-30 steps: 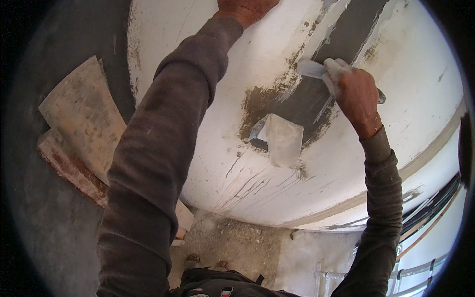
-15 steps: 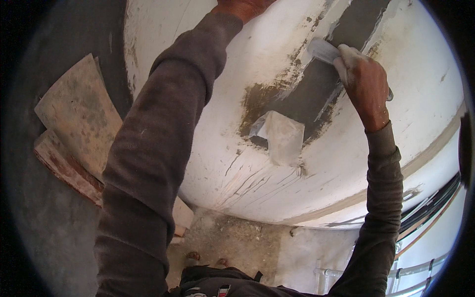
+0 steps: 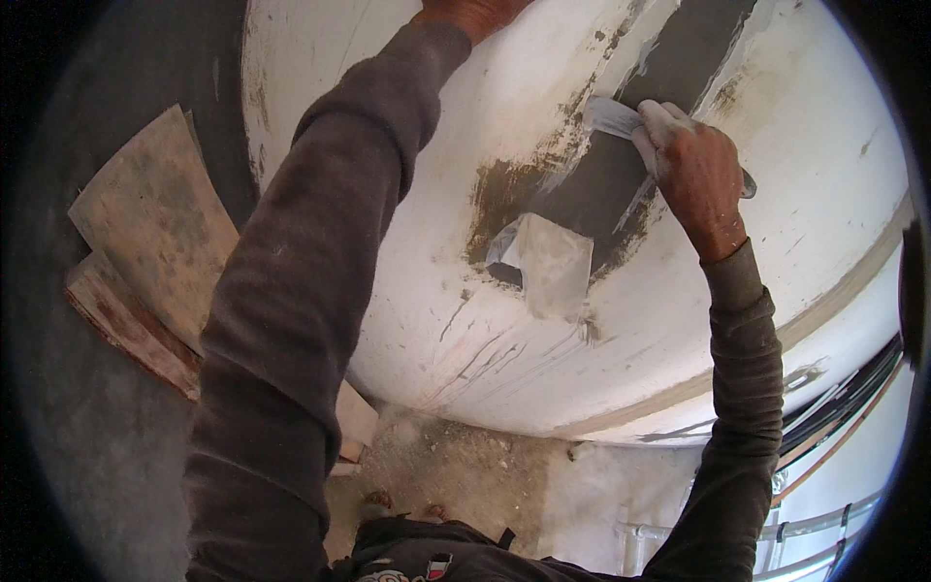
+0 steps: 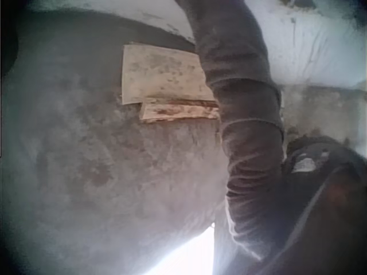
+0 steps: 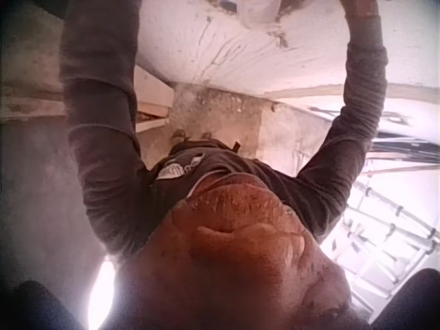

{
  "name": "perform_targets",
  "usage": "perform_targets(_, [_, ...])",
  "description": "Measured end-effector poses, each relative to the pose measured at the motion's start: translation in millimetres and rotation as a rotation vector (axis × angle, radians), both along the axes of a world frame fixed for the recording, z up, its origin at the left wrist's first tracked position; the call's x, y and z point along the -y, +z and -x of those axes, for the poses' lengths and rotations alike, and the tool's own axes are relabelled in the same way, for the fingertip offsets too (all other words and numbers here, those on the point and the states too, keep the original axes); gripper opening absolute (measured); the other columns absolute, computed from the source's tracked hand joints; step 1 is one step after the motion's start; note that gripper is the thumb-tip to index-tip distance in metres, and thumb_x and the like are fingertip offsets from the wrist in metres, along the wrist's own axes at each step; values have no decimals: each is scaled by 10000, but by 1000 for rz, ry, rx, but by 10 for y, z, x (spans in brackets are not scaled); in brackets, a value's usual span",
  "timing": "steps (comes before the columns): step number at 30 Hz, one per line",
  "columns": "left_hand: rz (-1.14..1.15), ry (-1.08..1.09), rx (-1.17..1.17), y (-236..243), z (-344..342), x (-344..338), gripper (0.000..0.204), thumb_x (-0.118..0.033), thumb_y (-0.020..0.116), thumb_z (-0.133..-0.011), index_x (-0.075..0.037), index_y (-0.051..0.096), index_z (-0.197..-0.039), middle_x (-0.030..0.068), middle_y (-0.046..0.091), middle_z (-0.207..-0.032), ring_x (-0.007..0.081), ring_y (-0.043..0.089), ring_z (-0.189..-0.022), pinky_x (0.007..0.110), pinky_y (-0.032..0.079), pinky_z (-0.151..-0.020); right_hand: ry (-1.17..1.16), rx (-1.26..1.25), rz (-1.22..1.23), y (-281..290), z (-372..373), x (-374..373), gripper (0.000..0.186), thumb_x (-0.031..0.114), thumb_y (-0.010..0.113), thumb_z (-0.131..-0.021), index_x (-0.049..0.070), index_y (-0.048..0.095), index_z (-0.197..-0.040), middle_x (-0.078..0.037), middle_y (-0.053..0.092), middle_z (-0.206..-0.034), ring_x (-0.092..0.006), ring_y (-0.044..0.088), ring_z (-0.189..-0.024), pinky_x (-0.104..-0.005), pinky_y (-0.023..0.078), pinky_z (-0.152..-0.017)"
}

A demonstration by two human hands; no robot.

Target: The person applies filler to a vertical wall groove using a putty knife while holding a block in their other hand for support. They spread and smooth the material into the gap with the knife blade.

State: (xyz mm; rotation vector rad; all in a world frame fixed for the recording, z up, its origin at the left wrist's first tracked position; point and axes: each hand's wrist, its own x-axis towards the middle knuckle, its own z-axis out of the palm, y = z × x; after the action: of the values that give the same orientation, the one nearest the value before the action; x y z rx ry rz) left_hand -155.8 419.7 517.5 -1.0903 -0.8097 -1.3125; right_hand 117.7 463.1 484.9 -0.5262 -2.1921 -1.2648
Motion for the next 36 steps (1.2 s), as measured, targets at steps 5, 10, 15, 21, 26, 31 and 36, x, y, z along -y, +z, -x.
perform_targets(5, [-12,-5,-19,61,22,115,209,-236,638,-977,-56,532,-976,135,612,-874,327,641,-716,420,529,-595,15,-48,1,62,-57,-97,235,280,660,-962,138,697,-1146,-110,721,-907,-293,717,-764,-413,572,-679])
perform_targets(10, [-3,-2,-8,-5,9,-11,213,-241,634,-981,-52,535,-984,133,612,-867,327,638,-705,419,529,-595,6,-54,60,18,-6,-21,267,305,672,-956,134,718,-1157,-123,726,-899,-296,715,-786,-421,572,-700])
perform_targets(15, [12,13,0,47,13,89,218,-244,634,-983,-50,535,-983,128,607,-854,319,637,-698,418,526,-587,27,-39,100,-106,20,-20,259,293,655,-964,121,718,-1148,-117,734,-997,-303,720,-805,-426,576,-714])
perform_targets(21, [8,9,3,-4,9,24,211,-243,632,-984,-56,535,-977,131,609,-858,315,638,-692,412,529,-583,10,-63,51,50,-68,-2,222,277,672,-954,113,686,-1103,-113,738,-981,-302,727,-767,-420,583,-685])
perform_targets(26, [11,19,14,-9,3,18,209,-240,636,-980,-56,535,-983,136,612,-866,332,641,-711,416,535,-603,-33,-12,108,-194,38,72,227,298,678,-949,110,684,-1078,-110,738,-915,-297,726,-731,-420,582,-666])
perform_targets(31, [-45,-16,-36,7,21,16,208,-241,637,-982,-59,536,-987,135,617,-876,335,642,-710,416,534,-602,8,-38,48,-3,-14,-9,220,284,674,-951,93,668,-1059,-123,726,-913,-302,719,-723,-406,576,-650])
perform_targets(36, [18,10,14,-5,5,12,207,-241,636,-984,-61,534,-985,133,618,-873,322,645,-715,416,535,-601,-32,-23,136,-208,42,81,233,304,660,-958,95,663,-1060,-128,717,-906,-314,713,-739,-423,568,-642])
